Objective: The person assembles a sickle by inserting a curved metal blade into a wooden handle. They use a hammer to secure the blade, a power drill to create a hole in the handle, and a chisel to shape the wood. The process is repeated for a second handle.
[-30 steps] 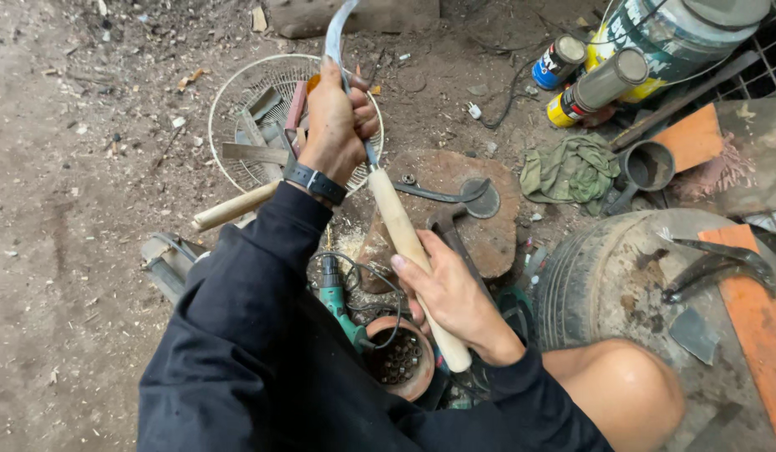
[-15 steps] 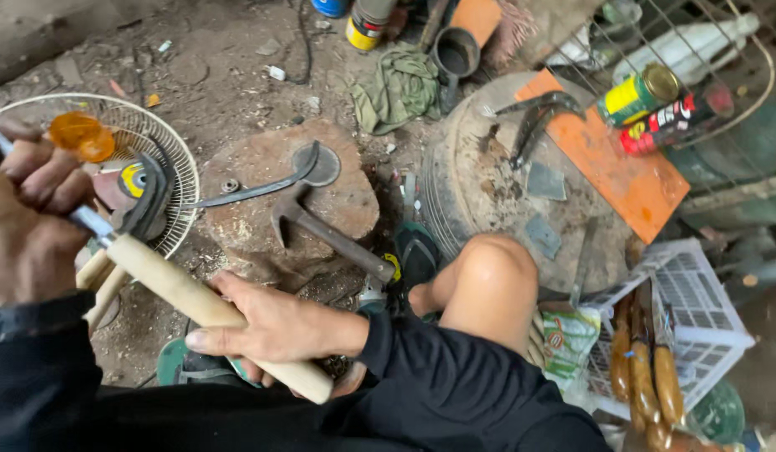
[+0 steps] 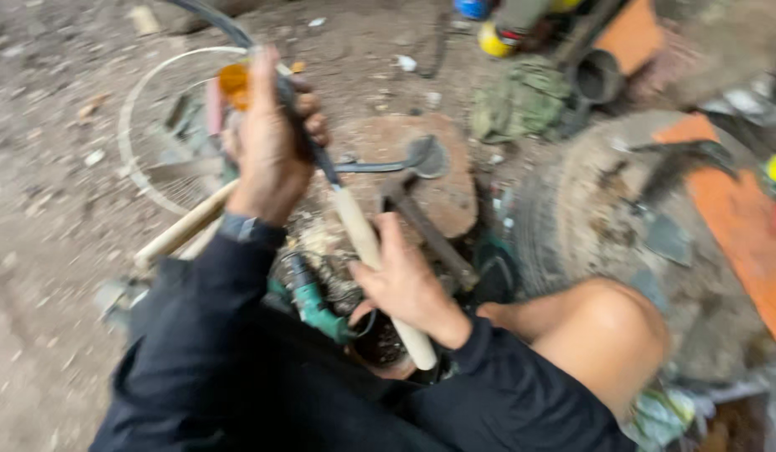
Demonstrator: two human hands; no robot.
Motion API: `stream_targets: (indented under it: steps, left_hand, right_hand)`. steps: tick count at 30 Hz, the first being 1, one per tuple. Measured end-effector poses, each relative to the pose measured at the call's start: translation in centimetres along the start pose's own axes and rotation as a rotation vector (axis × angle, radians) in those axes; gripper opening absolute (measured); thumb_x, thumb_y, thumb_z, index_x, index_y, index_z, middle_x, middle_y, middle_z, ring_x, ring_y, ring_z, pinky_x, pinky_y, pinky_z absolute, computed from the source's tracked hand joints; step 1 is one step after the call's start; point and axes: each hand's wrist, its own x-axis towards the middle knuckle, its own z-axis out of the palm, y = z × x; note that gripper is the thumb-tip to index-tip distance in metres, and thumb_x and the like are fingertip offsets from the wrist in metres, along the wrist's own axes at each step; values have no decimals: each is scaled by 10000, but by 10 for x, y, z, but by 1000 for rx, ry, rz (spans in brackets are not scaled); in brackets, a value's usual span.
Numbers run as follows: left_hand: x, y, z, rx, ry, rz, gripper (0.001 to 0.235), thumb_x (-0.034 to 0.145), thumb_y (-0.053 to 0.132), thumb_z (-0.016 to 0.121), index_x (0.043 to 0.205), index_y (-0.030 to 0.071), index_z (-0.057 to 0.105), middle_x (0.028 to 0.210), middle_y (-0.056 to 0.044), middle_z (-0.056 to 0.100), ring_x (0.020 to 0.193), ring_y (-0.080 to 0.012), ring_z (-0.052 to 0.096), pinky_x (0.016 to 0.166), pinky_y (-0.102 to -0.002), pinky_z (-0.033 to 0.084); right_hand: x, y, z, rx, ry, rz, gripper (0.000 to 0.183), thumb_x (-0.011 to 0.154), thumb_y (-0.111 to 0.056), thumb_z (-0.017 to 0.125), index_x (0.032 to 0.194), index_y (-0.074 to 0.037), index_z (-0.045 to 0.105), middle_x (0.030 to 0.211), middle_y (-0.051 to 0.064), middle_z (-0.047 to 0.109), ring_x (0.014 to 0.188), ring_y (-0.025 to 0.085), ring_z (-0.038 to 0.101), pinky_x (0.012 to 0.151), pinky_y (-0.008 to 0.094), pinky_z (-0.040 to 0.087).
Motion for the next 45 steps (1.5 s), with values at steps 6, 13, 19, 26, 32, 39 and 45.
stream_targets:
  steps: [6,13,19,26,32,39,45]
  left_hand:
    - [13,-26,-16,-57,54,156,524,1016,625,451,856,126,465,598,67,340,451,-81,301,396,-283,258]
    - [33,-37,-20,-39,262,-17,569,1029,612,398,760,111,434,525,67,335,376,-84,268,338,-292,239]
    - [43,-56,-50,-26,243,72,535,1036,610,402,768,147,421,527,90,321,378,-77,268,331,-289,231]
    - [61,37,-103,-101,356,334,415,1134,405,420,824,133,463,607,69,310,469,-91,277,440,-296,281]
    - [39,11,-111,-181,47,236,408,1127,393,459,856,93,516,612,61,311,493,-85,282,455,-294,259]
    - [-3,20,-33,-197,-176,220,394,1135,385,415,937,65,532,637,66,324,502,-75,271,460,-284,242]
    - [-14,20,-19,-217,-165,236,425,1153,362,383,918,39,528,614,61,331,487,-73,275,437,-274,237]
  right_hand:
    - [5,0,-1,365,-228,142,417,941,-193,678,1285,-25,511,802,114,601,487,192,573,438,347,476]
    - [1,4,4,98,-193,252,291,941,-177,673,1069,6,487,654,66,580,430,139,572,404,323,464]
    - [11,6,9,39,-134,6,289,942,-210,673,1116,-33,526,743,37,597,518,111,578,465,295,501]
    - [-17,10,-21,-138,-334,335,393,917,-347,682,1082,-16,550,791,100,633,669,240,623,607,401,539]
    - [-26,37,-13,-175,-183,27,685,1005,-335,662,1440,59,309,1048,204,668,934,296,706,794,403,561]
    - [-23,30,-1,-192,-127,115,566,809,-279,807,1176,-27,457,886,176,747,798,316,778,710,433,585]
    - [-23,20,7,-166,-104,32,526,902,-297,759,1236,-25,458,896,174,732,842,279,752,755,411,565]
